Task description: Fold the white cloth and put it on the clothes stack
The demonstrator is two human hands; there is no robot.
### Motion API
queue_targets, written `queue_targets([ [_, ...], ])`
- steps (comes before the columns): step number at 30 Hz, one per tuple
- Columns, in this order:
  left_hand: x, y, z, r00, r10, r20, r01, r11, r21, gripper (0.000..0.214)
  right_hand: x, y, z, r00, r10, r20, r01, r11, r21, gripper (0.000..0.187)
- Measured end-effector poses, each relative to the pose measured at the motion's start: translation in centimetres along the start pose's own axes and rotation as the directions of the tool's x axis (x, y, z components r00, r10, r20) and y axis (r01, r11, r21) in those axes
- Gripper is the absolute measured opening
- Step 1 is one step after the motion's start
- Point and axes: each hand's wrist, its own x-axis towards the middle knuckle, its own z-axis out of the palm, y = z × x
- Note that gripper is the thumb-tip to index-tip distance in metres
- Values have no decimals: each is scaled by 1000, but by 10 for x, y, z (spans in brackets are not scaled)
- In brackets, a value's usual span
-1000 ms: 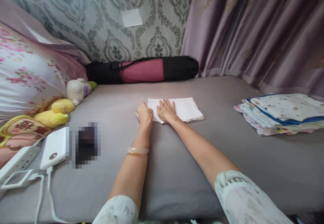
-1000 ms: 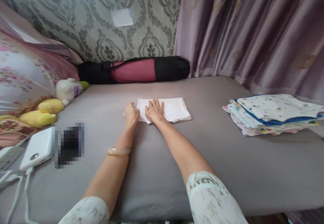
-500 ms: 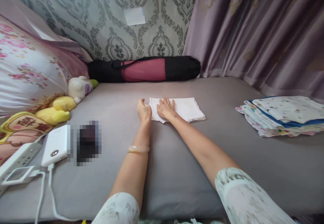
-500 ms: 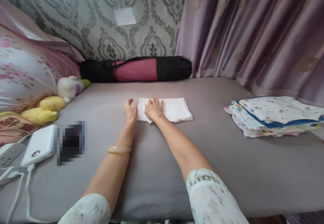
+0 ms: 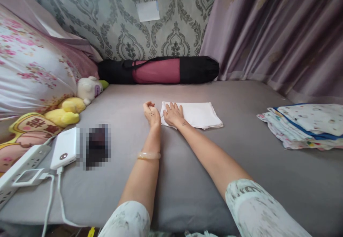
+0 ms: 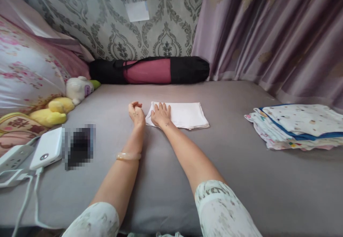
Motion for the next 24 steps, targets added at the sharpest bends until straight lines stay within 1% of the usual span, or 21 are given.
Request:
queue_targets([
  [5,-1,2,-1,1000,-1,11,0,999,54,27,3,-4,-7,998,16,62,-16,1000,0,57],
  [10,-1,5,-1,999,-17,34,11,989,149,31,8,-20,-12,998,-65,7,64,998,26,57],
  [15,-1,4,-1,998,-31,50,23,989,145,32,8,-29,-10,988,-123,97,125,992,-8,57],
  [21,-2,4,0,997,-23,78,11,989,147,32,5,-27,-8,987,-123,101,125,992,-8,56],
  [24,-4,5,1,994,-20,104,7,993,122,31,11,-26,-8,985,-134,107,128,990,55,56],
])
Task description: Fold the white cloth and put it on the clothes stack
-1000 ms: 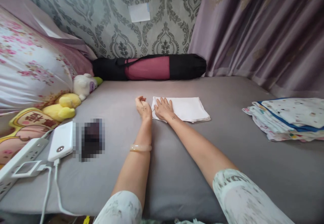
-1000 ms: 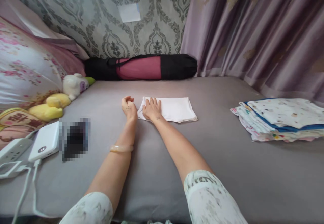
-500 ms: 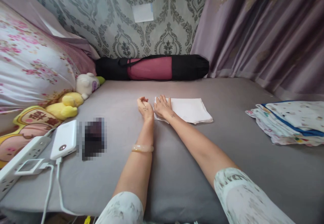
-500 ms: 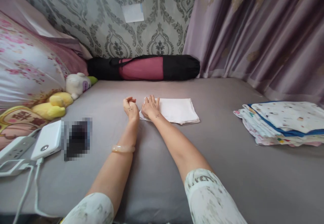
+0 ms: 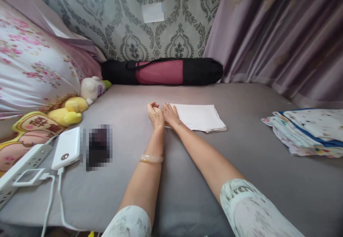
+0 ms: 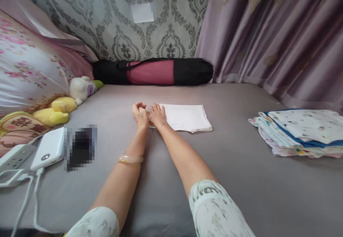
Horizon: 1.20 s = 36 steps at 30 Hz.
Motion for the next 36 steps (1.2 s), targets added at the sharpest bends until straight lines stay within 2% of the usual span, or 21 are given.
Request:
queue_targets([
  [5,-7,8,0,997,64,32,-65,997,33,30,14,24,-10,999,19,-35,-10,968,251,57],
  [7,-10,11,2,994,97,58,-101,992,70,30,11,42,-16,995,52,-88,-27,965,262,57],
  [10,-14,10,7,972,176,157,-197,972,127,31,-8,69,-24,989,83,-126,-61,984,169,56],
  [12,-17,7,12,928,260,266,-310,936,168,31,-23,83,-26,990,87,-108,-78,993,89,56],
  [15,-24,0,19,811,350,469,-501,829,247,31,-40,92,-23,995,72,-63,-73,997,-3,56],
  [18,-32,-5,21,691,337,640,-640,696,326,31,-45,94,-16,997,63,-53,-66,997,-38,56],
  [21,-38,-5,19,630,288,721,-704,604,374,29,-45,93,-10,994,64,-85,-69,996,-55,56],
  [26,-41,-2,16,631,259,731,-707,579,406,29,-45,93,-9,993,60,-97,-65,997,-48,56],
  [30,-41,-2,16,641,255,724,-696,589,409,33,-48,99,-17,996,59,-60,-58,998,11,56],
  [33,-42,-2,16,645,257,720,-692,598,406,38,-53,109,-26,987,121,-110,-119,993,23,56],
  [36,-43,-1,17,624,274,732,-712,585,389,39,-58,120,-29,974,185,-134,-187,982,0,56],
])
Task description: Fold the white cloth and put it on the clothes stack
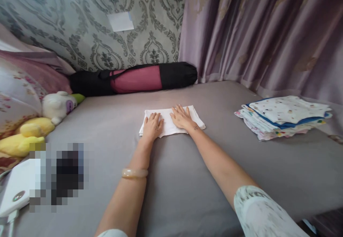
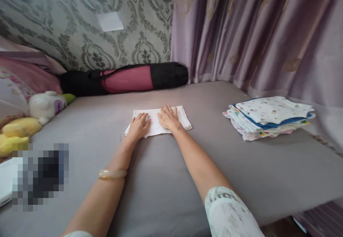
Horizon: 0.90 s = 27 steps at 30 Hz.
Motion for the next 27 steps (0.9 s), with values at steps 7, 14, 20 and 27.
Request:
queue_targets([
  [7,0,1,1,999,12,52,-12,1000,16,40,-2,5,7,999,33,28,-33,999,-22,57],
  [14,-1,3,-3,998,0,69,-2,999,35,42,-2,11,1,999,24,22,-24,1000,-6,56],
  [20,-2,1,-4,998,-19,53,16,997,70,48,-2,30,0,982,164,-95,-170,984,-60,62],
  [27,-1,0,-2,997,-23,78,13,993,117,47,1,39,4,975,220,-15,-221,975,-24,68],
])
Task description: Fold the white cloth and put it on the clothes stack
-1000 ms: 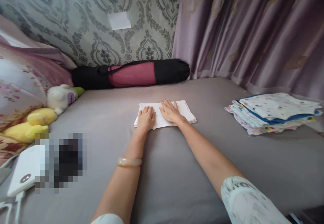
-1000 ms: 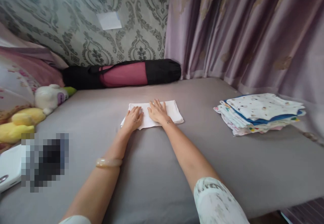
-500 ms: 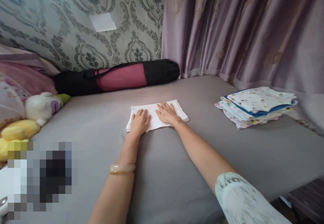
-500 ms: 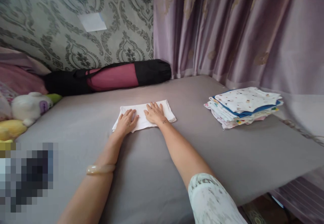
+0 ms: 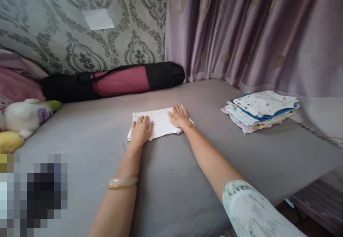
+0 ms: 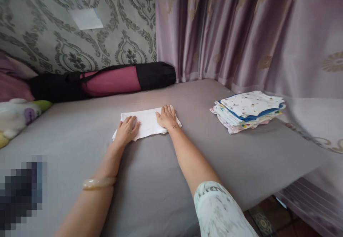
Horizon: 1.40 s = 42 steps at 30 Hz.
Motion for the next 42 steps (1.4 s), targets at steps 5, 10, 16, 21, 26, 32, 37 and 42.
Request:
queue_targets([
  [5,0,0,0,1000,-3,1,3,1000,8,48,0,0,0,1000,-8,-6,8,1000,16,67],
  [10,-2,0,-2,1000,4,-22,-4,1000,3,49,0,5,-6,1000,2,-17,-2,1000,30,65],
  [16,-1,-1,0,1000,9,-29,-8,1000,10,49,1,16,-8,997,78,6,-78,997,-2,66],
  [21,-1,-2,1,1000,9,-8,-9,1000,21,46,0,17,-8,996,82,23,-82,997,-13,66],
  [26,-1,2,-3,1000,6,0,-6,1000,30,45,-2,14,-13,997,74,9,-74,997,-37,64],
  [32,-3,23,-4,1000,25,11,-25,1000,17,52,-14,-23,-9,995,-86,-57,85,996,-16,57],
  [37,-7,32,1,992,62,111,-68,996,56,53,-21,-40,1,991,-132,-1,132,991,-21,55],
  [42,-7,30,4,991,55,122,-61,997,47,53,-20,-37,0,992,-126,27,126,992,-26,56],
])
